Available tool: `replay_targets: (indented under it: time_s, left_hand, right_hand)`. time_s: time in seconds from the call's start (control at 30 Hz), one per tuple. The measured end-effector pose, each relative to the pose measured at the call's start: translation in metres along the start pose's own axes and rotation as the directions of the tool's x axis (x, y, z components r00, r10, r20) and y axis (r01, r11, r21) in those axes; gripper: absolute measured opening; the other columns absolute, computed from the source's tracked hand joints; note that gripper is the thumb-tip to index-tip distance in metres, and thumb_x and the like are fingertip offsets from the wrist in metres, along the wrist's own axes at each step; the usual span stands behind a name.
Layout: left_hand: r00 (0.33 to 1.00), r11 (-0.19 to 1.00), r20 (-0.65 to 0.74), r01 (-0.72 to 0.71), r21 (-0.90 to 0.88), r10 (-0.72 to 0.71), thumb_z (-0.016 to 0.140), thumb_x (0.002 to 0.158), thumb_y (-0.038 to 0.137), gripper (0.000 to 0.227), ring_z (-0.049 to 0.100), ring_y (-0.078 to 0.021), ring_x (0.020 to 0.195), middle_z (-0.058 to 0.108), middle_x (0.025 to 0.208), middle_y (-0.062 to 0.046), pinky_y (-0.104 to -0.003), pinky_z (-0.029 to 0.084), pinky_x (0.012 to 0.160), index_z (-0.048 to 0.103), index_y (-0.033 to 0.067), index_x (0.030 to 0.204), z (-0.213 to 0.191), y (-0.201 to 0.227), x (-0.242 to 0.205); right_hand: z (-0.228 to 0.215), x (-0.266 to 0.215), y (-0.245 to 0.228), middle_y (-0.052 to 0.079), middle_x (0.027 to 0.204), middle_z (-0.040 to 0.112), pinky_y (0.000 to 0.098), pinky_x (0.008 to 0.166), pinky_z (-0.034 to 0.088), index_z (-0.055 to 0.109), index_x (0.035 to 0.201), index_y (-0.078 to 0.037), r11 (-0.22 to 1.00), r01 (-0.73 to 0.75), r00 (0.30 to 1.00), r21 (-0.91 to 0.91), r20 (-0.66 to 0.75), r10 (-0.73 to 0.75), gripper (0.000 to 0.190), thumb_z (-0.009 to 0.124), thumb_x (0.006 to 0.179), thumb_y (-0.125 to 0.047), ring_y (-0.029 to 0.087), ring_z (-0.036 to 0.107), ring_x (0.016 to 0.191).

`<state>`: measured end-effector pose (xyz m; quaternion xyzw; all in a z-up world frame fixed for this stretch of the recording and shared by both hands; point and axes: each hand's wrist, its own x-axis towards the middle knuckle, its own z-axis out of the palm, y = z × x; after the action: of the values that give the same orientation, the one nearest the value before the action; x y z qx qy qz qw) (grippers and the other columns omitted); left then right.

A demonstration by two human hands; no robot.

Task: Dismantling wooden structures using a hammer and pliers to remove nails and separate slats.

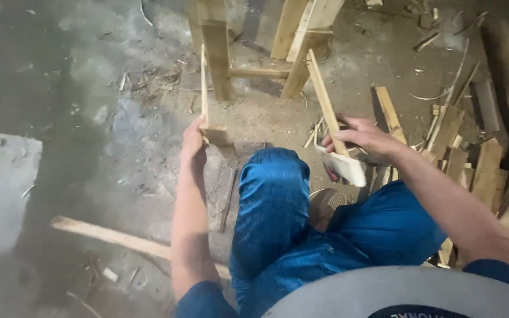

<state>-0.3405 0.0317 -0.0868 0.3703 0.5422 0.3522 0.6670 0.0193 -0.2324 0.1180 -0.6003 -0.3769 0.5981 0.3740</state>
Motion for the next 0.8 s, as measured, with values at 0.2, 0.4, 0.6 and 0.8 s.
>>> replay_targets:
  time_s: [0.2,0.4,0.6,0.8]
  left_hand:
    - [0.998,1.000,-0.056,0.017,-0.005,-0.017,0.074,0.089,0.033,0.040,0.047,-0.0139,0.062,0.052,0.075,-0.005,-0.026,0.041,0.047,0.073,0.0180,0.126,0.008,0.039,-0.032]
    - [0.900,0.969,-0.359,-0.236,0.072,0.246,0.083,0.093,0.027,0.047,0.068,-0.0147,0.099,0.069,0.112,-0.007,-0.032,0.055,0.085,0.062,0.0195,0.135,-0.005,0.056,-0.063]
    - [0.499,0.598,-0.345,-0.741,0.307,0.795,0.062,0.108,0.012,0.035,0.063,-0.0248,0.120,0.061,0.128,-0.017,-0.038,0.049,0.107,0.052,0.0026,0.140,0.060,0.122,-0.187]
    - [0.532,0.482,0.191,-0.839,0.253,0.825,0.068,0.096,0.008,0.023,0.072,-0.0226,0.094,0.074,0.103,-0.011,-0.032,0.059,0.085,0.070,0.0024,0.119,0.100,0.124,-0.200]
  right_hand:
    - [0.011,0.041,0.029,0.035,0.113,0.066,0.0499,0.094,0.055,0.021,0.158,0.012,1.000,0.005,0.994,0.015,-0.111,-0.003,0.088,0.063,0.093,-0.030,0.040,0.072,0.100]
    - [0.006,0.077,0.072,0.031,0.104,0.068,0.0472,0.083,0.059,0.021,0.158,0.008,0.974,0.066,0.989,0.217,-0.144,-0.035,0.080,0.058,0.097,-0.029,0.038,0.074,0.090]
    - [-0.007,0.114,0.128,0.029,0.108,0.068,0.0489,0.080,0.063,0.028,0.157,-0.002,0.854,0.004,0.973,0.520,-0.199,0.116,0.071,0.058,0.096,-0.023,0.039,0.075,0.090]
    - [-0.015,0.131,0.146,0.025,0.109,0.068,0.0497,0.082,0.066,0.030,0.157,-0.010,0.833,-0.009,0.970,0.553,-0.198,0.143,0.072,0.061,0.095,-0.027,0.036,0.076,0.093]
